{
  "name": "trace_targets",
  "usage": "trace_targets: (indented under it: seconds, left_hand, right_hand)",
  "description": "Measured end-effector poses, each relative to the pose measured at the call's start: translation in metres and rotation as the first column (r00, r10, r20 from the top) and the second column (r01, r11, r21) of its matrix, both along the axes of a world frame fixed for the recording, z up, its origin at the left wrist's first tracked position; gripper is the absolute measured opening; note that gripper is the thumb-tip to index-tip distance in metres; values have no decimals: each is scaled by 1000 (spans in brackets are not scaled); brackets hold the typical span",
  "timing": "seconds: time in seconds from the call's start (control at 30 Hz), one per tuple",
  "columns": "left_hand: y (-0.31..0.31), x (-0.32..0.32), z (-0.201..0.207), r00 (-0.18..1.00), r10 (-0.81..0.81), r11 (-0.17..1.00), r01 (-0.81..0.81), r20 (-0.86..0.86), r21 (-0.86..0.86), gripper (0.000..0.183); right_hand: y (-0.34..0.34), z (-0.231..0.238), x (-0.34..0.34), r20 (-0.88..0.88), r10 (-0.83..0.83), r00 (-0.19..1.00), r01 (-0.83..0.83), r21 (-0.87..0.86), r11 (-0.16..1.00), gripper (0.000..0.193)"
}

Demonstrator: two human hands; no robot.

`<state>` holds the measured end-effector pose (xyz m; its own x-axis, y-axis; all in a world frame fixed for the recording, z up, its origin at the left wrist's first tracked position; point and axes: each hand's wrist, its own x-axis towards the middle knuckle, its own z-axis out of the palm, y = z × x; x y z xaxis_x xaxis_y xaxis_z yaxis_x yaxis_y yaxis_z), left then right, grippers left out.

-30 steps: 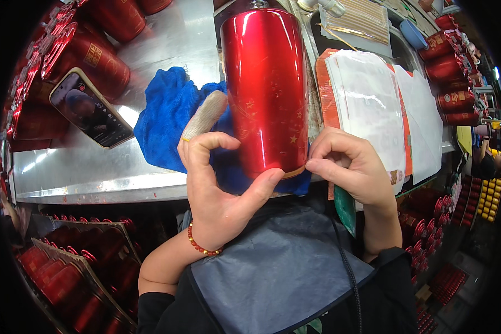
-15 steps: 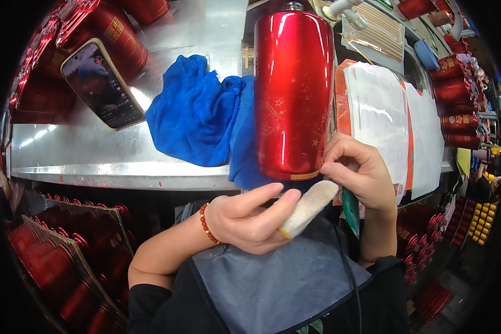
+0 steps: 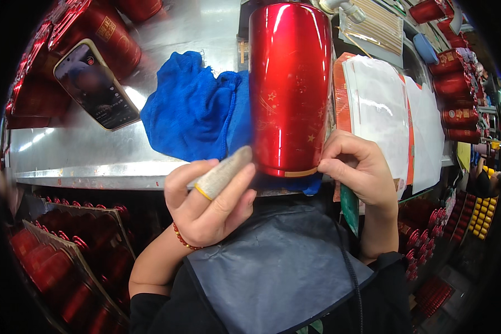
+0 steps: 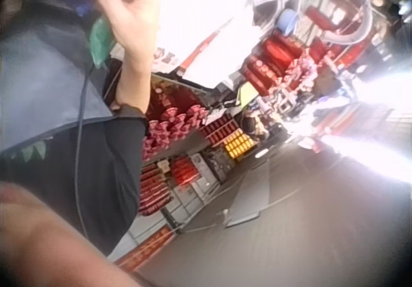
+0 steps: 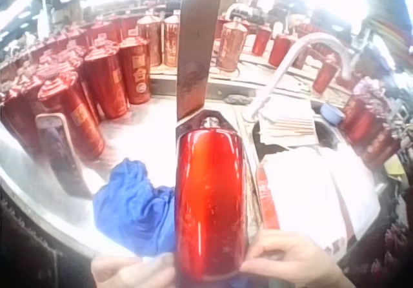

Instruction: The person cleans a red cylindrical container using a green sponge and a blue cloth. They wipe the container's surface, rinse the sponge under a faucet, and place the cleaned container on a metal counter among many similar containers.

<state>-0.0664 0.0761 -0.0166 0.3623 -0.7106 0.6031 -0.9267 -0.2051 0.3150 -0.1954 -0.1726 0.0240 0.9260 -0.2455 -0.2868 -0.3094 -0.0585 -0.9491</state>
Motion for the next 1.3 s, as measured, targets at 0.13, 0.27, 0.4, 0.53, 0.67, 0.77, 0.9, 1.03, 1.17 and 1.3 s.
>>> trace_targets:
  seconds: [0.13,0.27,0.4,0.53,0.67,0.77,0.9,1.03,1.17,1.3]
  left_hand:
    - [-37,-6,11,999,14,995,-19,-52,-100,55]
    - [-69,4,10,995,-37,996,30,-95,-83,72]
    - [-60,10,9,960,-97,993,77,-262,-85,94]
    - [-51,9,-1,917,-80,994,42,-392,-103,101]
    - [-48,10,-2,884,-98,994,62,-456,-94,99]
    - [-44,13,0,858,-132,991,101,-496,-88,102]
    - [-41,16,2,801,-206,978,147,-561,-150,99]
    - [-43,11,2,807,-165,985,105,-567,-137,92]
    - [-44,10,-1,808,-151,987,88,-570,-138,89]
    - [-43,11,-1,805,-176,982,102,-567,-160,95]
  right_hand:
    - [2,7,4,-80,-10,997,12,23,1000,14]
    - [2,4,2,-19,-9,1000,8,-35,999,15]
    - [0,6,2,-19,-2,1000,1,-54,999,15]
    - [-3,5,3,2,23,1000,-23,-64,998,14]
    - [1,10,2,2,11,1000,-10,-18,1000,14]
    - [1,17,1,-6,1,1000,-1,7,1000,14]
    - [1,21,0,0,-2,1000,2,23,1000,13]
    - [-1,18,-2,30,20,999,-19,-28,999,13]
    - [-2,16,-2,-21,5,1000,-5,-12,1000,10]
    - [-1,9,1,-34,-4,999,4,1,1000,11]
